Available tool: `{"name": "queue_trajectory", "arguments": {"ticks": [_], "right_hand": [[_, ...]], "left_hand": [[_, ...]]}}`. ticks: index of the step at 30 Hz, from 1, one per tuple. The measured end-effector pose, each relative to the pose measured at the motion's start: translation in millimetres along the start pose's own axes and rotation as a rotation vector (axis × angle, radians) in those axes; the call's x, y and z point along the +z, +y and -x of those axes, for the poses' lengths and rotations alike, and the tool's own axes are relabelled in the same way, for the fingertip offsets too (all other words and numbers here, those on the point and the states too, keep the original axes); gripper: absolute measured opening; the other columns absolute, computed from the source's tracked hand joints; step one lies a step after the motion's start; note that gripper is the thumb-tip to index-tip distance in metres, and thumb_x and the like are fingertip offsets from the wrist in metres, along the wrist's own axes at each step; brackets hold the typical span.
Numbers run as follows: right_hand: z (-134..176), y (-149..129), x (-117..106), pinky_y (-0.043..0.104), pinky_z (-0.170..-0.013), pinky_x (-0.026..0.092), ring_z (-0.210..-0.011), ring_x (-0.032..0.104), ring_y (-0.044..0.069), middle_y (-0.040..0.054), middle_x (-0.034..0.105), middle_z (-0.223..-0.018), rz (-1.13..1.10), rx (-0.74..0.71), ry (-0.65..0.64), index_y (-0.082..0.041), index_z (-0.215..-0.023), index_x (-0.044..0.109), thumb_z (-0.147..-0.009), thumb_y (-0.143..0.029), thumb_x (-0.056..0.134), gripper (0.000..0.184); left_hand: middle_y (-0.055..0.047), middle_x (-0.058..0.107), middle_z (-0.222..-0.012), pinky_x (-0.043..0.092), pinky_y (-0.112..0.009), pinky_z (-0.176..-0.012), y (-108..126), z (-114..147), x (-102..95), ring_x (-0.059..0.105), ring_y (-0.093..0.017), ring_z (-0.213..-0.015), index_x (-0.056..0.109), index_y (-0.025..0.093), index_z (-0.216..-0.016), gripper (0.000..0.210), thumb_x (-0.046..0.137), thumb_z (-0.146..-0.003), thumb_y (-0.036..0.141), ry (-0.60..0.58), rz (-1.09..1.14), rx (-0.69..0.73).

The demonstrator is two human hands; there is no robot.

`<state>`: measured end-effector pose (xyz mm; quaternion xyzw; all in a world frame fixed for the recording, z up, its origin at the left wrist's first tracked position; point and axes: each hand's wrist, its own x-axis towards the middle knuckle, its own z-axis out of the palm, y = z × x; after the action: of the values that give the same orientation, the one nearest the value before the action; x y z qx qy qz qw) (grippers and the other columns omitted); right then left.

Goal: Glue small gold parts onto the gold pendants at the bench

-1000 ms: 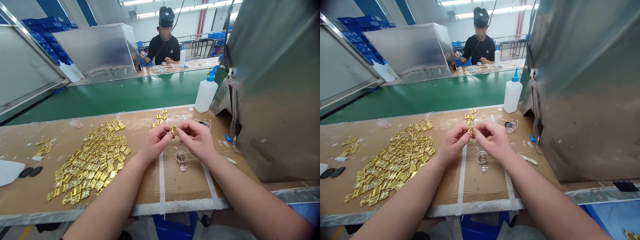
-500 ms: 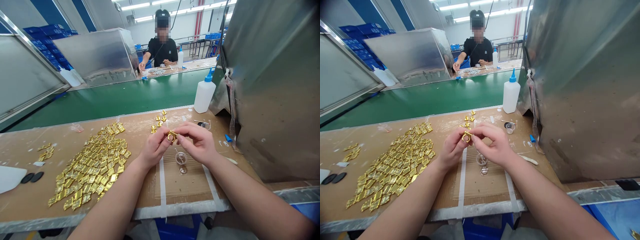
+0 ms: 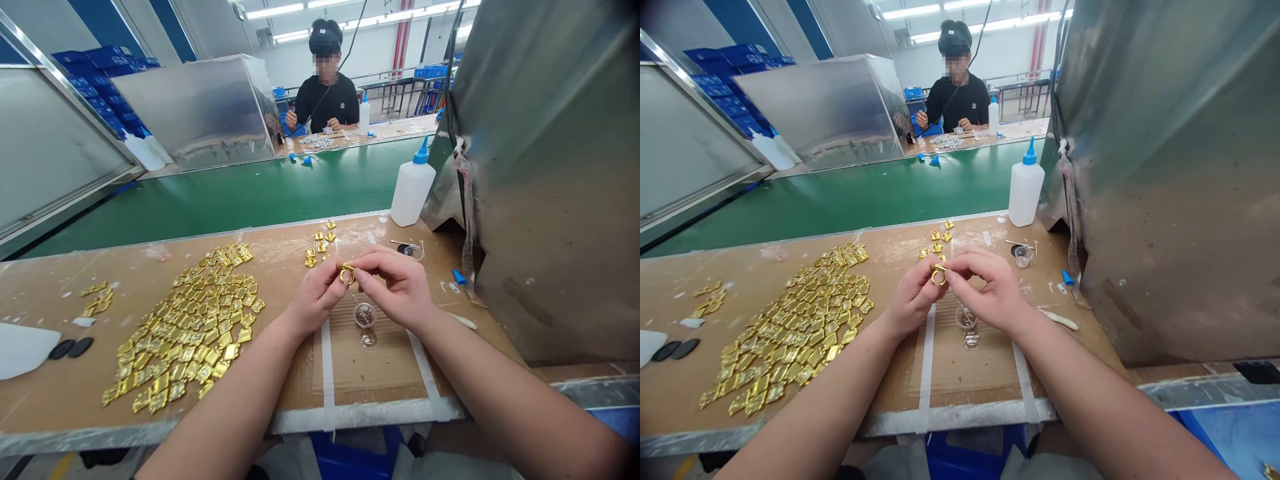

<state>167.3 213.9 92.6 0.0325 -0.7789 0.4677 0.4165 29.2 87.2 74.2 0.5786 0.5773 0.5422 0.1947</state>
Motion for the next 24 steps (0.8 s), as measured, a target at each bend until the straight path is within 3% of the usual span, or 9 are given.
{"name": "queue_trajectory", "arguments": {"ticks": [2, 7, 10, 13, 16, 21, 24], "right_hand": [[0, 1, 2, 0.034, -0.066, 0.055, -0.071, 0.065, 0.017, 0.004, 0.072, -0.082, -0.068, 0.086, 0.016, -0.022, -0.091, 0.077, -0.095, -0.03, 0.069, 0.012], [-3, 11, 8, 0.029, -0.056, 0.055, -0.058, 0.061, 0.013, 0.0004, 0.067, -0.07, -0.517, 0.53, 0.018, -0.019, -0.085, 0.073, -0.088, -0.044, 0.077, 0.026], [-7, 16, 6, 0.022, -0.048, 0.048, -0.055, 0.055, 0.009, -0.0019, 0.063, -0.07, -0.726, 0.699, 0.036, -0.019, -0.082, 0.07, -0.082, -0.041, 0.082, 0.026], [-10, 18, 3, 0.018, -0.042, 0.036, -0.053, 0.047, 0.007, -0.0029, 0.058, -0.07, -0.795, 0.786, 0.051, -0.018, -0.079, 0.067, -0.079, -0.038, 0.083, 0.026], [-11, 20, 2, 0.017, -0.04, 0.024, -0.05, 0.038, 0.005, -0.0035, 0.054, -0.067, -0.795, 0.85, 0.006, -0.017, -0.075, 0.064, -0.079, -0.038, 0.082, 0.028], [-11, 21, 4, 0.02, -0.041, 0.017, -0.047, 0.031, 0.005, -0.0056, 0.048, -0.058, -0.746, 0.89, -0.012, -0.017, -0.07, 0.061, -0.077, -0.039, 0.081, 0.03], [-12, 20, 3, 0.021, -0.041, 0.016, -0.046, 0.029, 0.005, -0.0061, 0.047, -0.057, -0.73, 0.907, -0.023, -0.018, -0.07, 0.061, -0.077, -0.04, 0.079, 0.03]], "left_hand": [[0.001, 0.05, -0.074, 0.039, -0.03, -0.065, 2, -1, 0.3, 0.046, -0.015, -0.068, 0.053, 0.021, -0.088, 0.038, 0.047, -0.106, 0.055, 0.023, -0.04, 0.014], [0.0, 0.059, -0.075, 0.041, -0.029, -0.066, 6, -2, -0.4, 0.05, -0.014, -0.065, 0.058, 0.021, -0.087, 0.036, 0.044, -0.109, 0.047, 0.062, -0.167, 0.067], [0.002, 0.059, -0.074, 0.04, -0.027, -0.062, 3, -2, -0.2, 0.05, -0.012, -0.062, 0.06, 0.022, -0.092, 0.028, 0.056, -0.105, 0.047, 0.072, -0.15, 0.077], [0.002, 0.06, -0.081, 0.04, -0.025, -0.058, 0, -3, 0.8, 0.049, -0.01, -0.059, 0.06, 0.023, -0.109, 0.03, 0.071, -0.096, 0.048, 0.173, -0.1, 0.03], [-0.001, 0.065, -0.095, 0.042, -0.025, -0.057, 1, -5, 0.1, 0.048, -0.009, -0.058, 0.06, 0.026, -0.131, 0.042, 0.073, -0.095, 0.043, 0.233, -0.069, 0.011], [-0.003, 0.074, -0.1, 0.044, -0.025, -0.061, 3, -8, -2.6, 0.052, -0.01, -0.064, 0.077, 0.024, -0.113, 0.024, 0.077, -0.094, 0.037, 0.233, -0.149, 0.078], [-0.002, 0.075, -0.091, 0.044, -0.026, -0.06, 3, -9, -3.2, 0.051, -0.011, -0.062, 0.079, 0.024, -0.112, 0.029, 0.084, -0.087, 0.039, 0.244, -0.138, 0.058]]}}
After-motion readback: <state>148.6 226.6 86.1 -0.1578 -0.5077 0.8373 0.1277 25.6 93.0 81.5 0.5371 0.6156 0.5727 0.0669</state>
